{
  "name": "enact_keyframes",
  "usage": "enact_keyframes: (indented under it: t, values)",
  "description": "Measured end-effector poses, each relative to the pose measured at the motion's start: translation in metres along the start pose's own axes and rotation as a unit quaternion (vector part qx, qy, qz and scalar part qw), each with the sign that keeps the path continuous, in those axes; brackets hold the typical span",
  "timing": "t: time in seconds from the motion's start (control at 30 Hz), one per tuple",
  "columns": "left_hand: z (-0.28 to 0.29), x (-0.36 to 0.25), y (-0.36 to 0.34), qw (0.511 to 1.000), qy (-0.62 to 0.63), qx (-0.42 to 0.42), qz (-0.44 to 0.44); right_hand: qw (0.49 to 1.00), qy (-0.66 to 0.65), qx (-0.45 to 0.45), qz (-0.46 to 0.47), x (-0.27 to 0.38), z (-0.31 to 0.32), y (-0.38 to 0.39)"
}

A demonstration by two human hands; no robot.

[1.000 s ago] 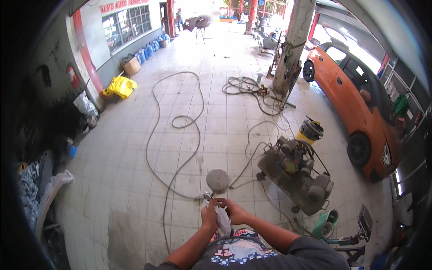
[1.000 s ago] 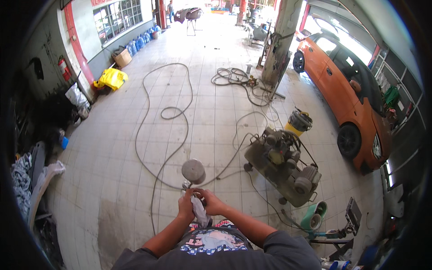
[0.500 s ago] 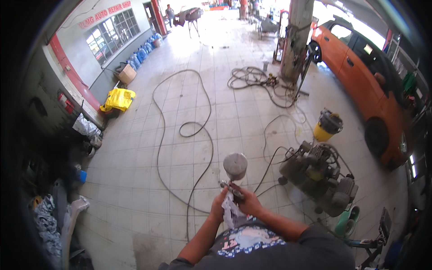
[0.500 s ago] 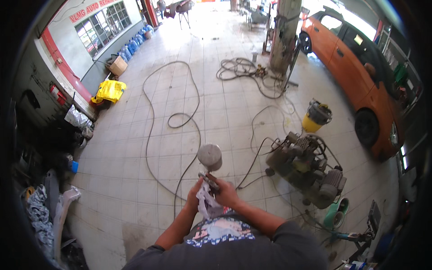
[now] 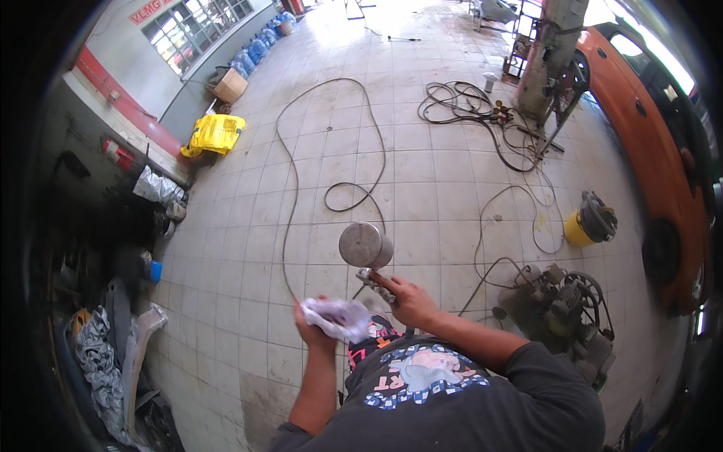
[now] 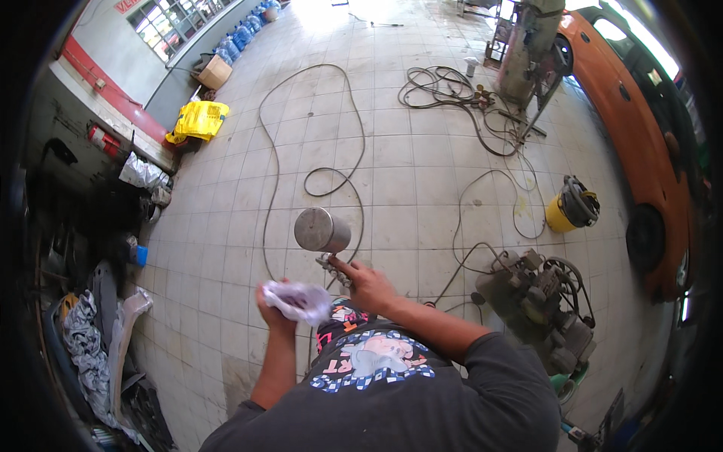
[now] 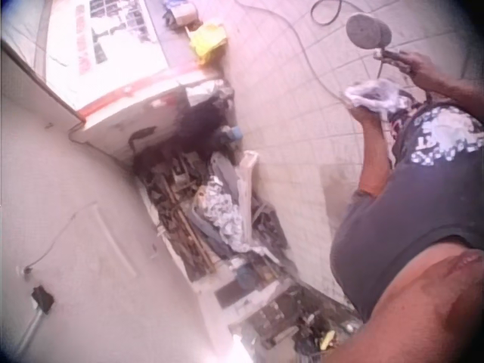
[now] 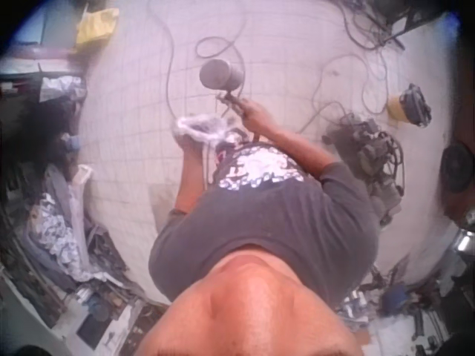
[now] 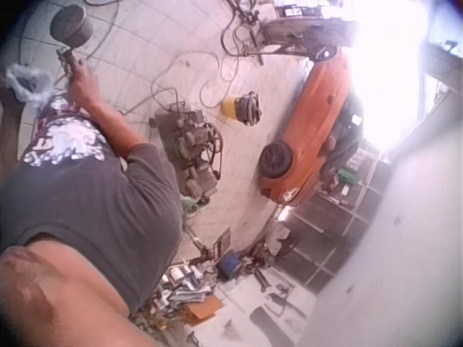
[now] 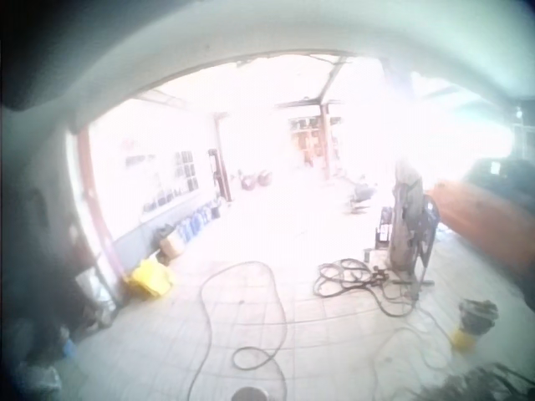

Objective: The person uses a spray gun to apply paint to a car bumper mounted on a stand. They move around the bumper, spraying different sections to cover the surface with a maroon finish.

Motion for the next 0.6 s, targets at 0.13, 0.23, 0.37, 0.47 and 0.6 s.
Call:
enact_keyframes:
  t: [0.13,0.23,0.37,0.47,0.6]
  values:
    - [-0.126,-0.090,-0.108,0.985,0.051,0.105,-0.124,0.995,0.103,0.015,-0.009,0.003,0.004,-0.080]
    - [-0.221,-0.116,-0.159,0.917,-0.122,0.309,-0.222,0.992,0.121,0.015,0.010,0.029,0.000,-0.142]
    - [-0.275,-0.125,-0.201,0.692,-0.418,0.499,-0.312,0.991,0.126,0.028,-0.041,0.065,0.001,-0.214]
    - [-0.304,-0.158,-0.228,0.585,-0.518,0.519,-0.346,0.994,0.108,-0.001,-0.032,0.075,-0.001,-0.269]
    - [-0.327,-0.169,-0.289,0.517,-0.552,0.547,-0.358,0.997,0.081,-0.007,-0.006,0.076,-0.006,-0.310]
Point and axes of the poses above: each hand's wrist, its own y-axis away from the middle knuckle, its own z-axis out of the back of the hand, x = y × z, the point moved 4 cm from there along -y, towards the middle knuckle, and after that the axes turned 11 degrees about -z, right-handed, at the moved point
